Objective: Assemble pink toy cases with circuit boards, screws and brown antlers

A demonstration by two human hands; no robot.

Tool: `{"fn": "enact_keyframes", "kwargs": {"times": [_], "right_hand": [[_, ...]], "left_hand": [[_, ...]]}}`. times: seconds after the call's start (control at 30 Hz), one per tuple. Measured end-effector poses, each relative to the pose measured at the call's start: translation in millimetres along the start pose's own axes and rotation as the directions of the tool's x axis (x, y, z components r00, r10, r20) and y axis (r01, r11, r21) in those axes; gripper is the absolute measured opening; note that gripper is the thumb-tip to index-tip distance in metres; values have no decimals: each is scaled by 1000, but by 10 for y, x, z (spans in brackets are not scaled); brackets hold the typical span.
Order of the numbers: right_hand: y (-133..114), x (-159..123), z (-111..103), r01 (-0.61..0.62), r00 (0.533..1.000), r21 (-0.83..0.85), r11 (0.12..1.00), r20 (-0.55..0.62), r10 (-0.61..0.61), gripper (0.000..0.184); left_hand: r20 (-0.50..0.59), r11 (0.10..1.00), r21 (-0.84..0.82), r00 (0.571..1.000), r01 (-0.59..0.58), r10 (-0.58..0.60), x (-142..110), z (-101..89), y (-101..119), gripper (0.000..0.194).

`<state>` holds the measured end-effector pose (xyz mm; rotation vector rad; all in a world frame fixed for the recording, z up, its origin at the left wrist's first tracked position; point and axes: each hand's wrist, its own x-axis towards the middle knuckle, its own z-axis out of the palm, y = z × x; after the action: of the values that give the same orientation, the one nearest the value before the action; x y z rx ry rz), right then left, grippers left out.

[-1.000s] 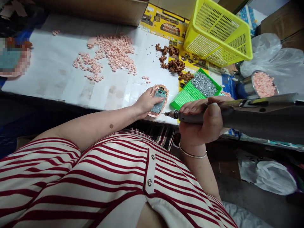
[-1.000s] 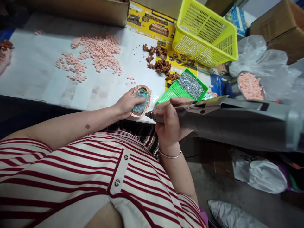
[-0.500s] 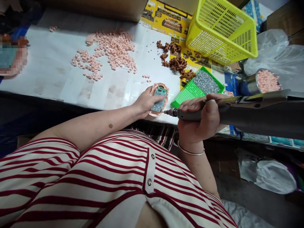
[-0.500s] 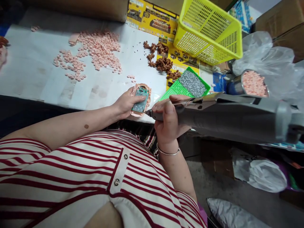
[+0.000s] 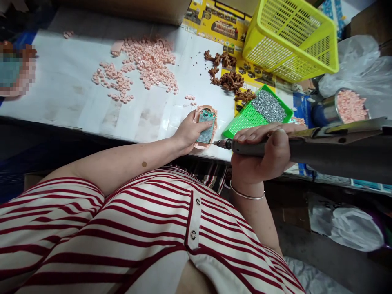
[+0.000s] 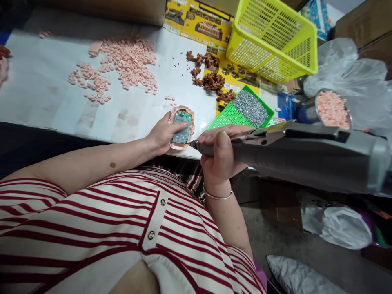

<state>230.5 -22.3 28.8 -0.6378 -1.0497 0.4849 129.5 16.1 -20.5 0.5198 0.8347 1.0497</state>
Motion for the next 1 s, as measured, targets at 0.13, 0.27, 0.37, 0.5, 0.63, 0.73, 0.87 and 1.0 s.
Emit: {"fn": "enact_keyframes", "kwargs": {"times": [0.13,0.27,0.37,0.5,0.63,0.73,0.87,1.0], "right_hand": [[-7,15,-15,21,1000,-37,999,-3,-21,19],[-6,14,-29,3,1000,-56,998,-1,-3,20],[-25,9,-22,-27,1000,-40,999,-15,26,17],[-82,56,-17,-70,994,-90,994,-89,62,19],[-159,182,-13,-169,975,-175,970,-176,139,37],[-195,270,-14,-228,957,-212,950,-229,179,38],[-226,317,-63,-281,942,-179,943,-238,236,37],[-319,347,-121,-299,945,-118,947,-176,277,35]], "left_hand": [[3,1000,-18,1000,-12,12,4,-8,-2,27],[-1,999,-40,1000,-4,4,5,-13,-4,28],[-2,999,-53,1000,-1,1,9,-21,-9,29],[10,1000,-25,1000,-10,10,22,-38,-17,30],[22,999,12,999,-32,32,22,-54,-12,37],[23,998,39,999,-43,42,36,-74,-3,42],[11,998,47,999,-39,39,52,-95,9,49],[18,998,50,999,-40,39,38,-103,18,53]]}}
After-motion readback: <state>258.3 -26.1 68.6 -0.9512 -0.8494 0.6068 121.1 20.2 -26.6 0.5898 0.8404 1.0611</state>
